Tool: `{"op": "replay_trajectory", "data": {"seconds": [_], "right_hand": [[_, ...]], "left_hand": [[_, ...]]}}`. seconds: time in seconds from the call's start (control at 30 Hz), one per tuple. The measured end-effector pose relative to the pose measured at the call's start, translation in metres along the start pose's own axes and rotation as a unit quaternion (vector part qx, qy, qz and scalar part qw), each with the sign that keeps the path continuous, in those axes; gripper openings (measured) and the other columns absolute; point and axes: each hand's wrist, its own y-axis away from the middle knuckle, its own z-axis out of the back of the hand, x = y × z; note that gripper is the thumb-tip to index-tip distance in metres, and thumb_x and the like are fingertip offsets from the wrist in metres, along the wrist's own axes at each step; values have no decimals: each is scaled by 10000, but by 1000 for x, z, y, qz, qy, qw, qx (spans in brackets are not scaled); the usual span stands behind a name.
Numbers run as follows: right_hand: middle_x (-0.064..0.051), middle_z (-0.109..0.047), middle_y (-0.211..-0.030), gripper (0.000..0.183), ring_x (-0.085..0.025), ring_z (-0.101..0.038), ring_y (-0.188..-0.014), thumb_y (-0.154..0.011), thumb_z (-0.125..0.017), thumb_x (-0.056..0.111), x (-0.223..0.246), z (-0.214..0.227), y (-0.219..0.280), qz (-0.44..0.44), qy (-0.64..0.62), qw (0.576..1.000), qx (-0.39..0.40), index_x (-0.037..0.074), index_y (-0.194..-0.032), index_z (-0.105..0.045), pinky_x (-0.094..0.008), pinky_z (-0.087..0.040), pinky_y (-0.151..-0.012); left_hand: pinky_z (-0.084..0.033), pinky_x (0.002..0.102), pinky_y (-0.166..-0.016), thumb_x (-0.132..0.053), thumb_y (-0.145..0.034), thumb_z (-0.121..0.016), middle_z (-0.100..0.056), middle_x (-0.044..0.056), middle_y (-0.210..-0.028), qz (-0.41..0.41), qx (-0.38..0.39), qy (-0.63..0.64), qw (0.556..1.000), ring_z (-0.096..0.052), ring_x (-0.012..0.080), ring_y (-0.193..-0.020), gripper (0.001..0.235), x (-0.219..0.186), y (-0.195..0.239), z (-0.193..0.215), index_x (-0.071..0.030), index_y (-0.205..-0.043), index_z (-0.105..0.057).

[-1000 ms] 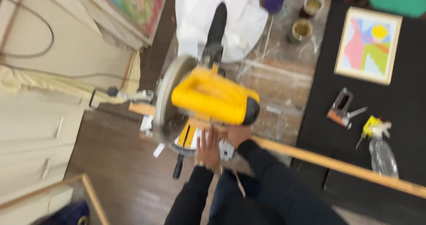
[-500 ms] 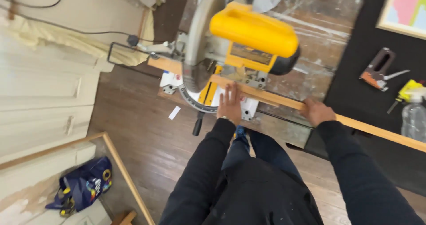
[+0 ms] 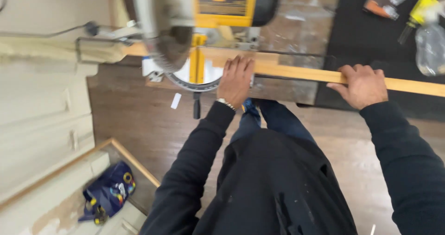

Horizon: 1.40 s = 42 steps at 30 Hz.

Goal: Cutting wooden strips to size using a miter saw for picture framing.

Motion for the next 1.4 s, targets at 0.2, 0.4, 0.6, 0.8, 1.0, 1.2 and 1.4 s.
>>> {"op": "replay_trajectory", "data": {"seconds": [0.2, 0.4, 0.6, 0.8, 1.0, 1.2, 1.4], "right_hand": [[-48, -670, -853, 497, -252, -670, -870, -850, -729, 616, -4, -5, 88, -50, -29, 998, 28, 144, -998, -674, -435, -469, -794], [-36, -738, -967, 329, -244, -707, -992, -835, -802, 408, -25, -57, 164, -141, -49, 989, 12, 142, -980, -672, -426, -488, -881], [-33, -744, -987, 261, -242, -717, -1007, -875, -787, 329, -61, -87, 228, -228, -32, 973, 12, 138, -1016, -678, -435, -525, -971], [-22, -750, -950, 249, -263, -730, -941, -917, -743, 376, -125, -110, 307, -311, -22, 949, 51, 176, -1057, -689, -457, -552, -946], [-160, -737, -870, 346, -395, -731, -778, -880, -705, 413, -195, -184, 395, -412, -173, 894, 46, 196, -1149, -689, -533, -601, -717], [-195, -711, -828, 343, -448, -693, -770, -1000, -650, 455, -213, -264, 476, -458, -216, 861, -41, 112, -1010, -638, -544, -570, -683], [-239, -673, -764, 418, -481, -675, -745, -971, -676, 469, -216, -296, 518, -536, -323, 774, -102, 60, -1012, -601, -550, -552, -656]], "left_hand": [[-483, 478, -847, -144, -924, -563, -664, 72, -982, -123, 100, 11, 987, -650, 288, -948, 178, -31, 3, -8, -78, -1075, -629], [-522, 452, -758, -155, -897, -574, -676, 84, -870, -203, 150, -2, 968, -679, 304, -851, 62, -49, 0, -32, -104, -925, -594], [-535, 517, -688, -188, -832, -662, -689, 117, -854, -206, 174, 30, 962, -691, 361, -816, 143, -82, -27, -41, -102, -924, -592], [-535, 576, -695, -249, -875, -707, -716, 183, -865, -99, 258, 72, 958, -687, 443, -817, 269, -145, -52, -80, -94, -1067, -598], [-550, 538, -779, -296, -889, -713, -732, 181, -969, -68, 284, 87, 952, -700, 413, -913, 255, -270, -55, -139, -121, -1060, -643], [-565, 483, -823, -263, -875, -727, -739, 159, -1020, -53, 290, 197, 935, -707, 371, -943, 244, -424, -65, -209, -101, -1053, -686], [-560, 477, -822, -210, -861, -759, -694, 136, -998, -62, 207, 243, 946, -701, 361, -943, 270, -538, -124, -295, -80, -1075, -658]]}}
